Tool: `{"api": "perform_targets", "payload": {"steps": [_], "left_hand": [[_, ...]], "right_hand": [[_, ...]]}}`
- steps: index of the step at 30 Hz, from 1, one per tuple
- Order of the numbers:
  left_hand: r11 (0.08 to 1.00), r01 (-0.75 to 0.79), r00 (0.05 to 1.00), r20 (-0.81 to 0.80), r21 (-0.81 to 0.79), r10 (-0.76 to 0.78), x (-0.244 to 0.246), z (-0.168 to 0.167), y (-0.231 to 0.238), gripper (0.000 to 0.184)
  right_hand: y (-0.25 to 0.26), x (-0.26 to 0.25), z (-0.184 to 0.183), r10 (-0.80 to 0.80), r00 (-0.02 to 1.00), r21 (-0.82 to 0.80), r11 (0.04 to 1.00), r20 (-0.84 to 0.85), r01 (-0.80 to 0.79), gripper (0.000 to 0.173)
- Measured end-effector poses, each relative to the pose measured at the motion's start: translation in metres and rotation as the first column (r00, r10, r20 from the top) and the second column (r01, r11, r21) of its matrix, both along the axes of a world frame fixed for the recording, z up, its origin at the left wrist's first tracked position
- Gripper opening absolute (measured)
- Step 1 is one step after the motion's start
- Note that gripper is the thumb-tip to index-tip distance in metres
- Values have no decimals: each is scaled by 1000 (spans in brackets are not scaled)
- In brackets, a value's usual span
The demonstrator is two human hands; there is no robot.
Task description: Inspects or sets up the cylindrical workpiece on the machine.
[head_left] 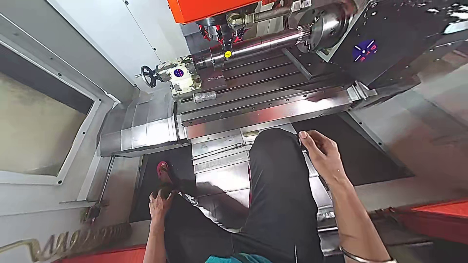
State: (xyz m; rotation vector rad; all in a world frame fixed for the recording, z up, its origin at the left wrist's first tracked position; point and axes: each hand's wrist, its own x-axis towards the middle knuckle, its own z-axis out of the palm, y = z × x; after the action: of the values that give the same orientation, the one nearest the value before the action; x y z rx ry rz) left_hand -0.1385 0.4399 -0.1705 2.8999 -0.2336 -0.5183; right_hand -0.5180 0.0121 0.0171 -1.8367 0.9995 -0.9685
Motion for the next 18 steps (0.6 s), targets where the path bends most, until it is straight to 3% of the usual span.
{"api": "perform_targets", "payload": {"steps": [2, 4, 7, 11, 14, 17, 18], "left_hand": [[992, -128, 989, 73, 4, 128, -10, 17, 2, 88], [975, -201, 978, 68, 90, 195, -15, 23, 11, 89], [978, -114, 993, -14, 175, 119, -19, 27, 19, 71], [983, 68, 997, -52, 172, -60, -22, 59, 18, 51], [967, 175, 984, -66, 184, -166, -49, 114, 14, 48], [971, 159, 975, -183, 180, -126, -86, 205, -19, 49], [975, 182, 980, -110, 126, -169, -79, 215, -18, 48]], "right_hand": [[-8, -4, 1, 28, 996, -35, 999, -88, -31, 43], [-18, -6, 2, 34, 993, -62, 997, -112, -41, 45], [-30, -5, 7, 67, 996, -82, 994, -58, -71, 39], [-45, 4, 13, 164, 986, -111, 980, 10, -162, 37], [-55, 11, 18, 210, 978, -119, 971, -4, -209, 38], [-62, 22, 20, 218, 976, -139, 967, 1, -216, 35], [-64, 26, 22, 209, 978, -151, 967, -4, -207, 32]]}}
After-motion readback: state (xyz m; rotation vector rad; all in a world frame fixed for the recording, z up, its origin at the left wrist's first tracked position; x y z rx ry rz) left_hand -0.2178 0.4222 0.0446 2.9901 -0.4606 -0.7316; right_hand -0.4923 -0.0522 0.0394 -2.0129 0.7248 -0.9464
